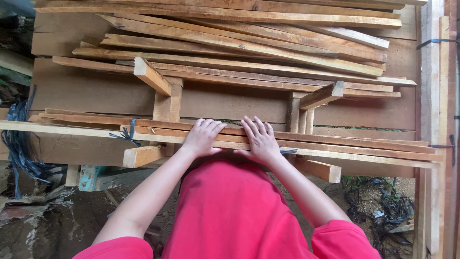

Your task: Tying bundles of thin wood planks using flexible black ties.

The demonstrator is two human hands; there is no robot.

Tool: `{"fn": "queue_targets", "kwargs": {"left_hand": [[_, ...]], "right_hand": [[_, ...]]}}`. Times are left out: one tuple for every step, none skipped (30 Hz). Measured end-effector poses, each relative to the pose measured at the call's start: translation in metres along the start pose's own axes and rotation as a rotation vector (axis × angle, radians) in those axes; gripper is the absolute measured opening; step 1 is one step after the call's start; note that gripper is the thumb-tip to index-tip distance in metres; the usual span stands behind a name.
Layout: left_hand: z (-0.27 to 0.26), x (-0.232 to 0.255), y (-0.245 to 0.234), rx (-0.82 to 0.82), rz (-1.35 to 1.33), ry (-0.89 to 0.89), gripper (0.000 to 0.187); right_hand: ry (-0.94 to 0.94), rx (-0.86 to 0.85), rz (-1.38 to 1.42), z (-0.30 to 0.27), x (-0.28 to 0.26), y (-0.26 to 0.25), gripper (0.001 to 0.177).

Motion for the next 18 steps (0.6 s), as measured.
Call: {"fn": "queue_targets", "kwargs": {"left_hand": [[0.001,-0.001,0.0,-0.001,-0.001,0.001,0.103],[0.002,-0.001,0.0,-0.008,0.015,0.0,0.103],[0.003,-0.001,0.0,-0.014,0.032,0.0,0.102],[0.004,0.0,0.001,-0.01,0.034,0.005,0.102],[0.004,0.001,0.002,-0.018,0.047,0.004,0.103],[0.0,0.001,0.002,-0.03,0.061,-0.002,0.104],[0.002,0.0,0.002,-0.031,0.063,-0.003,0.104],[0.001,0.0,0.004,-0.034,0.06,-0.004,0.104],[0.001,0.0,0.007,-0.037,0.058,-0.005,0.103],[0.002,0.0,0.007,-0.037,0.06,-0.003,0.103],[0.003,-0.001,0.008,-0.024,0.051,-0.002,0.102],[0.0,0.0,0.008,-0.015,0.04,-0.006,0.102],[-0.002,0.001,0.007,-0.019,0.039,-0.01,0.102],[-0.001,0.001,0.006,-0.014,0.044,-0.009,0.101],[0.0,0.0,0.005,-0.009,0.048,-0.008,0.1],[0.001,0.001,0.007,-0.01,0.041,-0.009,0.1],[0.002,0.001,0.009,0.005,0.047,-0.016,0.102],[0.003,-0.001,0.009,0.02,0.057,-0.019,0.103]], "right_hand": [[0.001,-0.002,0.0,0.001,0.0,0.0,0.108],[0.002,0.016,-0.027,0.001,-0.001,-0.001,0.107],[0.002,0.033,-0.055,0.001,-0.001,-0.001,0.108],[0.007,0.037,-0.058,0.0,0.0,0.0,0.108],[0.0,0.061,-0.051,0.0,0.0,0.001,0.108],[-0.012,0.082,-0.039,-0.001,-0.003,0.002,0.108],[-0.013,0.083,-0.038,0.001,0.001,0.006,0.108],[-0.045,0.107,-0.034,0.0,0.002,0.011,0.105],[-0.077,0.13,-0.03,0.0,0.003,0.016,0.101],[-0.075,0.133,-0.029,-0.002,0.007,0.019,0.101],[-0.169,0.271,0.058,-0.006,0.007,0.015,0.079],[-0.268,0.405,0.148,-0.012,0.006,0.012,0.057],[-0.271,0.402,0.151,-0.016,0.006,0.013,0.057],[-0.282,0.455,0.15,-0.018,0.007,0.012,0.054],[-0.292,0.508,0.148,-0.021,0.009,0.011,0.052],[-0.292,0.501,0.147,-0.02,0.01,0.01,0.052],[-0.297,0.473,0.163,-0.02,0.011,0.01,0.051],[-0.3,0.45,0.18,-0.017,0.01,0.01,0.05]]}}
Point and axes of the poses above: each hand's wrist, its own z-axis towards the middle knuckle, its own y-axis out of the palm, x = y × z, the point moved 4 cm from there along z, towards the middle knuckle, and after that the axes turned 12 degrees about y, right-handed, at the moved point
